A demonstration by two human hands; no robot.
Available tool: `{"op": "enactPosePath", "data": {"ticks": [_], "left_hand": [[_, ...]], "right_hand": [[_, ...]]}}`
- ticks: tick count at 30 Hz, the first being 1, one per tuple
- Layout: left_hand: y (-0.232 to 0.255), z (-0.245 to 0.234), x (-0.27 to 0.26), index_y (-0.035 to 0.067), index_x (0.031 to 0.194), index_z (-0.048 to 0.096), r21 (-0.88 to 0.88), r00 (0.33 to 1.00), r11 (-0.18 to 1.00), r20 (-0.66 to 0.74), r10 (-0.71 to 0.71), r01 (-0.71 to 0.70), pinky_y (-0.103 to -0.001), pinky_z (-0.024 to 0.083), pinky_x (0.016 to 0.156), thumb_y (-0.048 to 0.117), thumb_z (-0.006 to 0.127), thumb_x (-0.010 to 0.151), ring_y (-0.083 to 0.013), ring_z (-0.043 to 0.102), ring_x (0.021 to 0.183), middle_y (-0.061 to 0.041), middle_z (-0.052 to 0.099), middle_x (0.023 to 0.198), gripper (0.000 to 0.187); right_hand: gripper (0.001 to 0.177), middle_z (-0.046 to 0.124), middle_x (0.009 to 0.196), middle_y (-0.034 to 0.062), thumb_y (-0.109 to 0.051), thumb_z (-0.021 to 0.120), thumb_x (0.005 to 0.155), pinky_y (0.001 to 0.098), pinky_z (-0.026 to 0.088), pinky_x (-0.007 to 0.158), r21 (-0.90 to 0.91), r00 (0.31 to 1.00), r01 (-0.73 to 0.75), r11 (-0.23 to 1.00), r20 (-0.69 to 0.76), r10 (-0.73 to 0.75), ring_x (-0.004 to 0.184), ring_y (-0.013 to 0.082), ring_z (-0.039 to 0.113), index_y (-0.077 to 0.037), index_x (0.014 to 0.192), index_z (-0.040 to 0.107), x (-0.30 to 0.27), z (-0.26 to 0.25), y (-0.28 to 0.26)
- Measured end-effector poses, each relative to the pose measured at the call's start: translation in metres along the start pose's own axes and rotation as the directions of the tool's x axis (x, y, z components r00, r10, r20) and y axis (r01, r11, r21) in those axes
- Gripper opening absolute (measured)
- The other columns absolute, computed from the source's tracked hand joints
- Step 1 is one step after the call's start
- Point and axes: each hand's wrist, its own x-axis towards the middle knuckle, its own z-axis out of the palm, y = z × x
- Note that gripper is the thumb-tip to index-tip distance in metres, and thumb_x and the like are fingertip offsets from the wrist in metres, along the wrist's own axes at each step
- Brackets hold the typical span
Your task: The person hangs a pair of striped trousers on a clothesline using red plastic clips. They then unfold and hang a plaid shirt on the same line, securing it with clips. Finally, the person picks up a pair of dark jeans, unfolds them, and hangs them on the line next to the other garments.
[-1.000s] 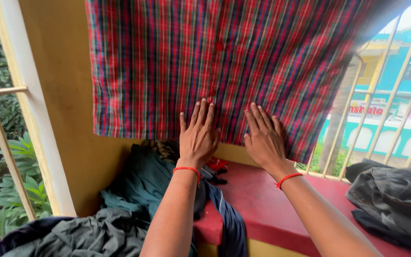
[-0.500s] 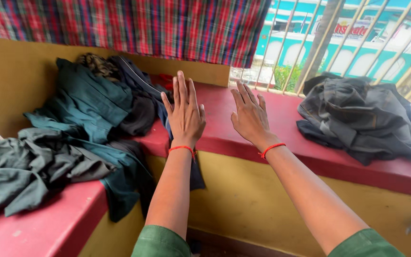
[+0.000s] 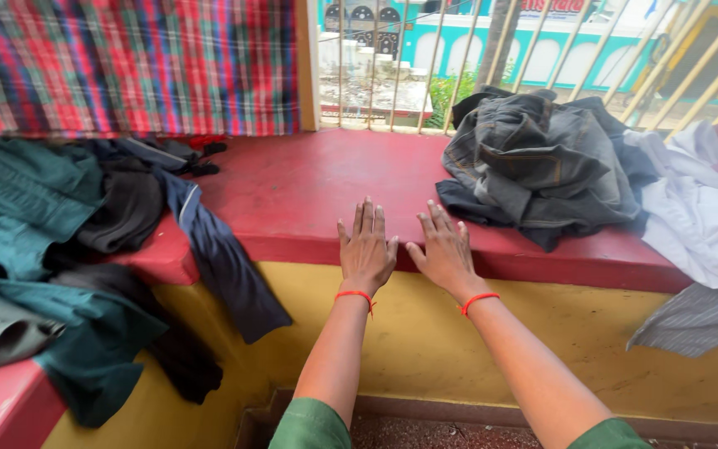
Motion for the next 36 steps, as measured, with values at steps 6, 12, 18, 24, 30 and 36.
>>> {"op": "enactPosePath", "data": {"ticks": [6,12,18,24,30,36], "left_hand": [[0.029,0.027,0.054,0.011,0.16,0.027,0.02,0.977,0.999,0.21,-0.045,0.042,-0.062,0.013,0.122,0.049,0.051,0.097,-0.0239,0.017,0.156,-0.009,0.019,0.169,0.078],[0.084,0.051,0.11,0.009,0.161,0.024,-0.206,0.994,0.978,0.093,0.052,-0.032,-0.064,0.013,0.121,0.055,0.05,0.097,-0.028,0.019,0.156,-0.012,0.021,0.168,0.083],[0.185,0.054,0.152,0.014,0.162,0.028,-0.451,0.97,0.873,-0.227,0.086,-0.183,-0.066,0.014,0.12,0.051,0.048,0.102,-0.03,0.021,0.158,-0.011,0.024,0.171,0.074],[0.246,0.066,0.178,0.016,0.152,0.046,-0.357,0.942,0.891,-0.281,0.185,-0.282,-0.067,0.017,0.116,0.042,0.057,0.095,-0.0324,0.024,0.154,-0.014,0.028,0.168,0.064],[0.26,0.073,0.181,0.014,0.129,0.062,-0.448,0.999,0.894,-0.019,-0.032,0.02,-0.049,0.041,0.113,0.037,0.054,0.096,-0.0325,0.054,0.133,-0.014,0.06,0.137,0.042],[0.254,0.09,0.155,0.009,0.131,0.06,-0.564,0.946,0.819,-0.311,-0.092,-0.106,-0.046,0.043,0.108,0.03,0.056,0.094,-0.0347,0.057,0.129,-0.016,0.061,0.136,0.043]], "right_hand": [[0.063,0.031,0.164,0.018,-0.038,0.063,0.097,0.0598,0.027,0.116,-0.02,0.979,0.155,0.988,-0.13,-0.156,0.151,0.033,0.03,-0.002,0.146,0.047,0.009,-0.011,0.06],[0.064,0.03,0.167,0.014,-0.015,0.068,0.086,0.0567,0.024,0.124,-0.175,0.921,0.104,0.979,-0.355,-0.161,0.156,0.0306,0.031,-0.008,0.147,0.049,0.02,-0.07,0.09],[0.066,0.027,0.166,0.018,-0.02,0.069,0.085,0.058,0.019,0.119,-0.225,0.888,-0.1,0.969,-0.46,-0.015,0.153,0.0342,0.028,-0.009,0.146,0.049,0.037,-0.106,0.164],[0.059,0.067,0.125,0.0179,-0.03,0.065,0.09,0.0473,0.041,0.102,-0.052,0.924,-0.248,0.967,-0.313,0.22,0.117,0.0334,0.062,-0.006,0.142,0.052,0.016,-0.079,0.259],[0.044,0.072,0.104,0.0131,-0.032,0.066,0.088,0.046,0.045,0.091,-0.01,0.943,-0.247,0.969,-0.232,0.238,0.104,0.0304,0.066,-0.009,0.125,0.059,0.016,-0.083,0.28],[0.043,0.072,0.102,0.0114,-0.033,0.067,0.085,0.0462,0.045,0.088,0.023,0.963,-0.129,0.991,-0.237,0.131,0.103,0.0293,0.066,-0.009,0.12,0.058,0.01,-0.092,0.279]]}}
